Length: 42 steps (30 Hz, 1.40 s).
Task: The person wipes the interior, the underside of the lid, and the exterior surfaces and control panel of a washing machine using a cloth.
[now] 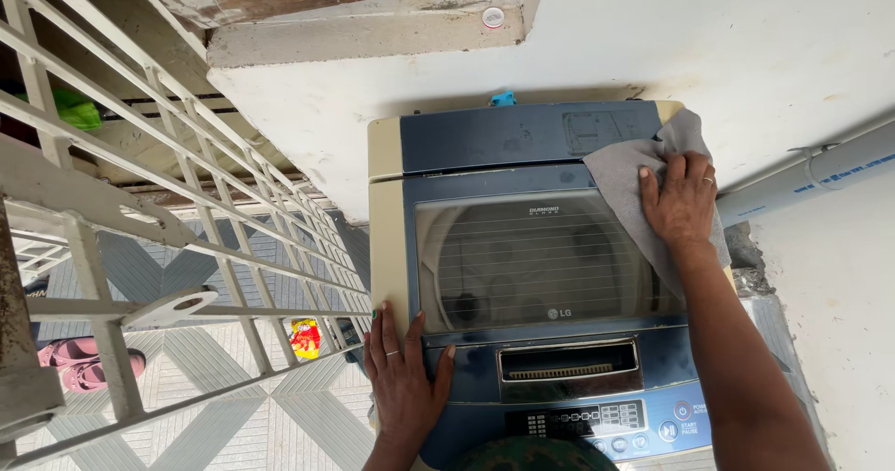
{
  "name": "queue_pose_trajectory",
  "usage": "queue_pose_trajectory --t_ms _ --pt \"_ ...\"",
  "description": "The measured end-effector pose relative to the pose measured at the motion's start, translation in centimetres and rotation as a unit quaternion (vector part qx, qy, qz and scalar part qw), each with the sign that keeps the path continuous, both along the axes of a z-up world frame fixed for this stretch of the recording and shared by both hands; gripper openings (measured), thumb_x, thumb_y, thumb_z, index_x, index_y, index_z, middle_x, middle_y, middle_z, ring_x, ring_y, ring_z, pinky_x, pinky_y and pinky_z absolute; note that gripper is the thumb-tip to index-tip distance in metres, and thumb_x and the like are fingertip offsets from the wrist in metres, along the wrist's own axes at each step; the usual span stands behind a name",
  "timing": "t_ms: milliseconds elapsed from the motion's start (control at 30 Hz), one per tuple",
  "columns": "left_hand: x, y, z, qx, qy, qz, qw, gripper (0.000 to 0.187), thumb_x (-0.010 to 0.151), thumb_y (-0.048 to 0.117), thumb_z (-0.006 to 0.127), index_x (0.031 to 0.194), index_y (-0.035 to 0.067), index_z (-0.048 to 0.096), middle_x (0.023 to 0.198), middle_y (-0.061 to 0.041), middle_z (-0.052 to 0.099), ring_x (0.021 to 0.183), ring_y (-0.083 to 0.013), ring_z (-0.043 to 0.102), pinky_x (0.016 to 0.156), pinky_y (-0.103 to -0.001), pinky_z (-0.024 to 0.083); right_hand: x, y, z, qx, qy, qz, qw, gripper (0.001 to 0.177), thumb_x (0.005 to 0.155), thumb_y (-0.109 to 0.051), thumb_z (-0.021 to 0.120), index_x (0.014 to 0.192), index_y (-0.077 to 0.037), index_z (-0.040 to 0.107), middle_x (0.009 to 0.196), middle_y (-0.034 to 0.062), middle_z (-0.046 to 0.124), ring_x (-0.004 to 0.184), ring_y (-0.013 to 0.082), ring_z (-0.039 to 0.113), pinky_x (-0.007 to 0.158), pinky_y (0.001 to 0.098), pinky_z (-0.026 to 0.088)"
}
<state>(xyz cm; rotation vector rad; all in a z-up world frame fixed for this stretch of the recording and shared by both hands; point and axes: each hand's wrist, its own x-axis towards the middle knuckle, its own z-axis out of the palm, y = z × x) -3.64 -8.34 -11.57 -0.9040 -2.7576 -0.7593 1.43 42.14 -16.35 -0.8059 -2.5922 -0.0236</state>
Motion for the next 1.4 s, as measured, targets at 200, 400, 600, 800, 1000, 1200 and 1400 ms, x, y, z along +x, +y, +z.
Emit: queue_pose_trajectory --t_ms 200,400,600,800,1000,1200,1400 --pt "-0.1 0.2 0.6 -0.005 -0.004 -0.002 1.0 0.063 0.094 0.046 0.062 0.141 0.005 0.05 0.157 -0.034 0.027 0.149 -0.0474 0.023 0.116 -0.065 0.02 -3.6 -3.5 1.6 0.018 0.004 0.039 0.999 0.056 0.106 -0.054 0.06 0.118 0.0 0.066 0.12 0.0212 0.052 0.116 0.0409 0.049 0.099 0.0563 0.042" --pt "-0.4 0.3 1.5 0.0 -0.024 -0.007 1.0 0.056 0.094 0.043 0.062 0.138 0.009 0.054 0.157 -0.035 0.025 0.149 -0.0486 0.02 0.115 -0.065 0.02 -11.1 -15.1 2.7 0.051 0.055 0.169 0.983 0.053 0.104 -0.056 0.061 0.112 -0.004 0.065 0.115 0.0154 0.055 0.11 0.0347 0.049 0.099 0.0526 0.039" --pt "-0.5 0.4 1.6 -0.004 -0.033 -0.003 0.999 0.057 0.091 0.041 0.066 0.136 0.009 0.055 0.155 -0.035 0.028 0.146 -0.0506 0.022 0.114 -0.065 0.02 -18.7 -27.9 4.1 0.028 0.043 0.301 0.952 0.065 0.097 -0.058 0.06 0.129 -0.001 0.062 0.125 0.0177 0.049 0.119 0.0342 0.045 0.106 0.0544 0.033" --pt "-0.5 0.3 1.1 0.015 -0.028 -0.001 1.0 0.055 0.09 0.04 0.069 0.135 0.011 0.057 0.155 -0.031 0.031 0.146 -0.0481 0.027 0.113 -0.063 0.026 -20.5 -31.4 4.0 -0.074 -0.009 0.385 0.92 0.066 0.101 -0.055 0.052 0.149 -0.01 0.052 0.149 0.0117 0.045 0.141 0.0325 0.037 0.123 0.0511 0.023" --pt "-0.2 0.1 0.9 0.033 -0.022 -0.004 0.999 0.053 0.089 0.04 0.07 0.133 0.011 0.06 0.156 -0.031 0.034 0.147 -0.0486 0.03 0.114 -0.062 0.029 -13.7 -22.1 2.6 -0.014 -0.025 0.3 0.953 0.054 0.106 -0.053 0.045 0.153 -0.026 0.049 0.165 0.0065 0.035 0.155 0.0269 0.026 0.129 0.0539 0.01" --pt "-0.1 0.1 1.1 0.031 -0.005 -0.006 0.999 0.053 0.091 0.041 0.069 0.133 0.011 0.061 0.157 -0.032 0.033 0.147 -0.0497 0.029 0.115 -0.064 0.028 -1.3 -6.8 3.7 -0.103 -0.083 0.036 0.99 0.065 0.107 -0.058 0.028 0.162 -0.025 0.037 0.17 0.013 0.024 0.157 0.0349 0.016 0.122 0.0653 0.001" --pt "0.2 0.1 1.1 0.038 -0.019 0.002 0.999 0.054 0.092 0.042 0.07 0.134 0.01 0.061 0.158 -0.032 0.032 0.149 -0.049 0.029 0.116 -0.067 0.025 4.4 -6.4 3.4 -0.126 -0.073 -0.021 0.989 0.068 0.108 -0.054 0.029 0.162 -0.014 0.037 0.169 0.0268 0.02 0.156 0.0471 0.013 0.115 0.0745 0.0"
